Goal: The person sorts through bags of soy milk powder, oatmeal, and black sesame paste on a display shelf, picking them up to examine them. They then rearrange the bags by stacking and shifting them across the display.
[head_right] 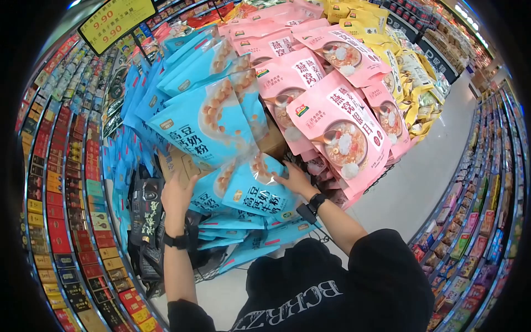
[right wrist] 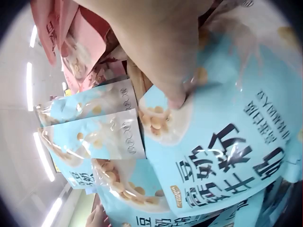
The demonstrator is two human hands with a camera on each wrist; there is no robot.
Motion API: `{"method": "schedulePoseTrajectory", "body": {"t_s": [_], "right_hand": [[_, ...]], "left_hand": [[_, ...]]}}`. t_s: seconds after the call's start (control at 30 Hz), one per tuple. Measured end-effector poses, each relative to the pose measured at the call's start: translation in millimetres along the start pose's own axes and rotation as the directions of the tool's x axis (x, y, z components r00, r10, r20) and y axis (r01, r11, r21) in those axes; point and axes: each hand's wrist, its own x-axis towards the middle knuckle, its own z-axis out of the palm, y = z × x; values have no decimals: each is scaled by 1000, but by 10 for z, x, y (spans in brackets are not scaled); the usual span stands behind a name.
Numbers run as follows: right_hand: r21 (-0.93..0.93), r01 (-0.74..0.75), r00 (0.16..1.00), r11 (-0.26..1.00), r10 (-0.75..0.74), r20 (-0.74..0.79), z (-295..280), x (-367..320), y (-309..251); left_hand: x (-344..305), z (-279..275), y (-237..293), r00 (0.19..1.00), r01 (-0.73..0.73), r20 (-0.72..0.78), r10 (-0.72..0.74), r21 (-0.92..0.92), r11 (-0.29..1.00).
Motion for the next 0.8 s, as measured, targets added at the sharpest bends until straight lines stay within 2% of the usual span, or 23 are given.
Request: {"method": "schedulePoseTrajectory", "body": {"t_s": [0.03, 0.1, 0.17, 0.23, 0.3, 0.37, 0.43, 0.5, 0.57, 0.63, 0.73, 0.77, 0.8], "right_hand": [[28, -13, 999, 1000, 11, 50, -13, 29, 43], [24, 46, 999, 999, -47, 23, -92, -25, -37], [-96, -62, 961, 993, 85, 265, -284, -48, -200], [-104, -34, 962, 994, 61, 268, -386, -130, -237], [93, 9, 933, 996, -42, 356, -461, -214, -149], [106, 33, 933, 994, -69, 354, -523, -338, -134], [287, 95, 950, 953, -173, 260, -686, -499, -253], [244, 95, 945, 965, -165, 284, -811, -633, -240], [97, 322, 937, 942, -331, 108, -929, -791, -300], [64, 334, 937, 941, -338, 91, -1051, -908, -452], [234, 181, 978, 955, -200, 62, -1206, -999, -735], [233, 185, 977, 955, -204, 60, -1240, -991, -857], [360, 188, 977, 914, -212, 27, -1316, -1014, -1046]], "left_hand": [[-98, 10, -69, 1000, 6, -6, -6, 5, 1000], [-280, 83, -269, 995, -104, -6, 104, 18, 994], [-398, 137, -360, 993, -116, -31, 116, -4, 993], [-434, 199, -421, 989, -133, -70, 130, -28, 991], [-452, 256, -470, 973, -153, -170, 154, 20, 988], [-454, 267, -499, 974, -144, -176, 145, 22, 989], [-466, 275, -506, 973, -137, -185, 139, 23, 990], [-488, 266, -496, 972, -123, -204, 112, -40, 992], [-549, 190, -461, 978, -90, -194, 73, -82, 993], [-620, 121, -436, 984, -59, -173, 37, -124, 990], [-736, 54, -515, 986, -42, -166, 6, -220, 975], [-744, 25, -555, 981, -56, -193, 7, -251, 966], [-754, 0, -599, 976, -71, -220, 7, -283, 957]]}}
